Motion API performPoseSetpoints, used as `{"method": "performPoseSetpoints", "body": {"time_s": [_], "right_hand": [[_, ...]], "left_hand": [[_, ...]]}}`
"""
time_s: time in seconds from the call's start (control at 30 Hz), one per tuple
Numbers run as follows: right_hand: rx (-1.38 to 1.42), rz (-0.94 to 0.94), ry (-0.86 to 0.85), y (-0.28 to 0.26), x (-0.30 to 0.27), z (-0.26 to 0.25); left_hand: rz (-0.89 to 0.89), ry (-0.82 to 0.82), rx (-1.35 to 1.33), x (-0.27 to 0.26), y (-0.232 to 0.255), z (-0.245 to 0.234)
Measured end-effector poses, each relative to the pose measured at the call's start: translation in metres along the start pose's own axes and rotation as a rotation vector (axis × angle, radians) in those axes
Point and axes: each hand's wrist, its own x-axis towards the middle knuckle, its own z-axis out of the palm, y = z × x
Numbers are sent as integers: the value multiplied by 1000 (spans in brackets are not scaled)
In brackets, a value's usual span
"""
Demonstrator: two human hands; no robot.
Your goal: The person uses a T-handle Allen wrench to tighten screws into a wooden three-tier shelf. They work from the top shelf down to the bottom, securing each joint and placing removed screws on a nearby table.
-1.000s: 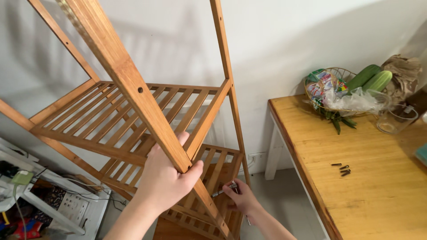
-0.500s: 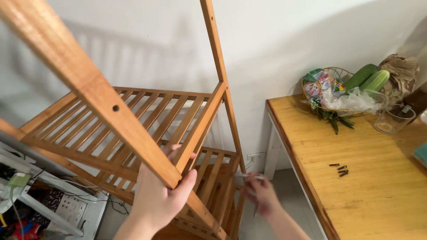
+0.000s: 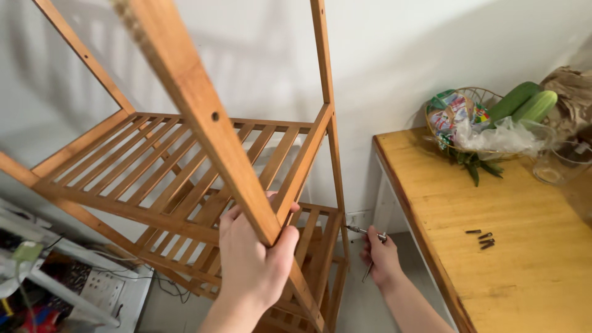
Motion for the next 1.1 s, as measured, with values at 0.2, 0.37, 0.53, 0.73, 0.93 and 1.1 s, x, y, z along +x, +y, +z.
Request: {"method": "performPoseSetpoints", "body": {"time_s": [0.2,0.37,0.53,0.73,0.93,1.1], "right_hand": [[-56,-17,95,-12,16,-9],[-153,-71,99,-28,30,-5],[-202,-75,83,-33,40,-16],[-166,-24,23,-28,38,-27],[-192,-13,-10,-30,26,-26],[-186,-43,-99,-40,29,-35]], "left_hand": [[-79,-28,0,15,18,29],[-8,-89,34,5,32,52],[113,-138,21,-21,21,55],[289,-76,99,-42,3,58],[304,-59,134,-43,13,57],[361,10,287,-48,27,56]]}}
